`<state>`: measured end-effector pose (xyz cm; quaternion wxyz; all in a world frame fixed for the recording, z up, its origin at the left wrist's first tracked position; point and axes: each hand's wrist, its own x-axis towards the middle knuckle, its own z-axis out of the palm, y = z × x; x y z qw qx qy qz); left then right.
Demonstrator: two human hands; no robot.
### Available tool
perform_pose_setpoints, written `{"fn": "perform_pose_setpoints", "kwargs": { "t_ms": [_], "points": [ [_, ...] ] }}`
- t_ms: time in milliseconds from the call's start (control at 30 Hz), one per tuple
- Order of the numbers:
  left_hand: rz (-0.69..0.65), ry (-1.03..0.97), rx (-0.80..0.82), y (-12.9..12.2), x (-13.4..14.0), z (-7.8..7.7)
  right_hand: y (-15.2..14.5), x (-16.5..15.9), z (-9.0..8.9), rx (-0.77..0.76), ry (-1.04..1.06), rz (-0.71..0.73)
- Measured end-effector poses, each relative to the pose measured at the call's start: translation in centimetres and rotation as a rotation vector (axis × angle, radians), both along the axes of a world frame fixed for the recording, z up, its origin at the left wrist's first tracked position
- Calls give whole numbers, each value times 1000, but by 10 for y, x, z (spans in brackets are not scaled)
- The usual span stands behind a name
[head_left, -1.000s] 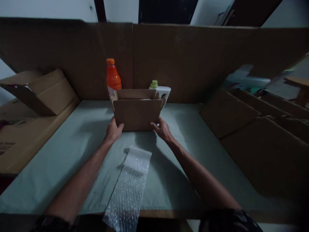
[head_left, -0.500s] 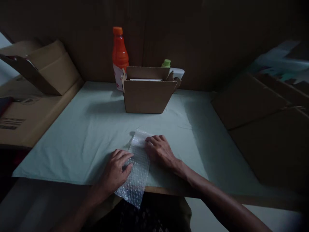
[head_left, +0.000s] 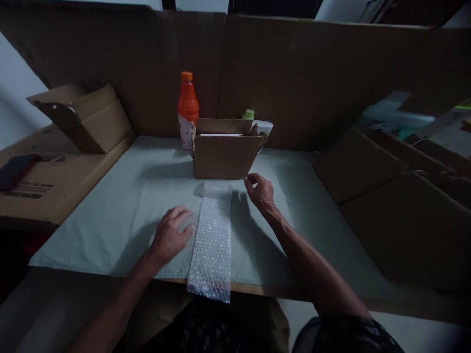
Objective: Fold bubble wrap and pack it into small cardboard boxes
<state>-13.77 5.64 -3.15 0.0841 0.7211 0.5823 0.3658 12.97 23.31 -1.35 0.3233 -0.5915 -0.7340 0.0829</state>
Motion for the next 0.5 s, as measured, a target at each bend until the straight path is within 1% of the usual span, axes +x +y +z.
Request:
{"fn": "perform_pose_setpoints", "kwargs": {
  "t_ms": [67, 133, 200, 233, 300, 367, 400, 467, 500],
  "points": [
    [51, -67, 16, 34, -9, 6, 1, 16, -8, -2, 56, -46],
    [114, -187, 10, 75, -11, 13, 8, 25, -13, -11, 124, -73],
    [187, -367, -15, 116, -8, 18, 20, 24, -18, -34, 233, -52],
    [198, -445, -31, 134, -5, 20, 27, 20, -20, -47, 287, -26],
    [163, -531, -63, 164, 3, 22, 42, 10, -23, -65, 355, 37],
    [100, -534, -82, 184, 9, 21, 55, 1, -25, -70, 355, 73],
    [83, -530, -91, 189, 11, 20, 60, -2, -26, -73, 348, 78],
    [107, -505, -90, 187, 11, 18, 63, -3, -25, -96, 339, 86],
    [145, -466, -72, 179, 11, 16, 59, -1, -24, -106, 327, 86]
  ]
}}
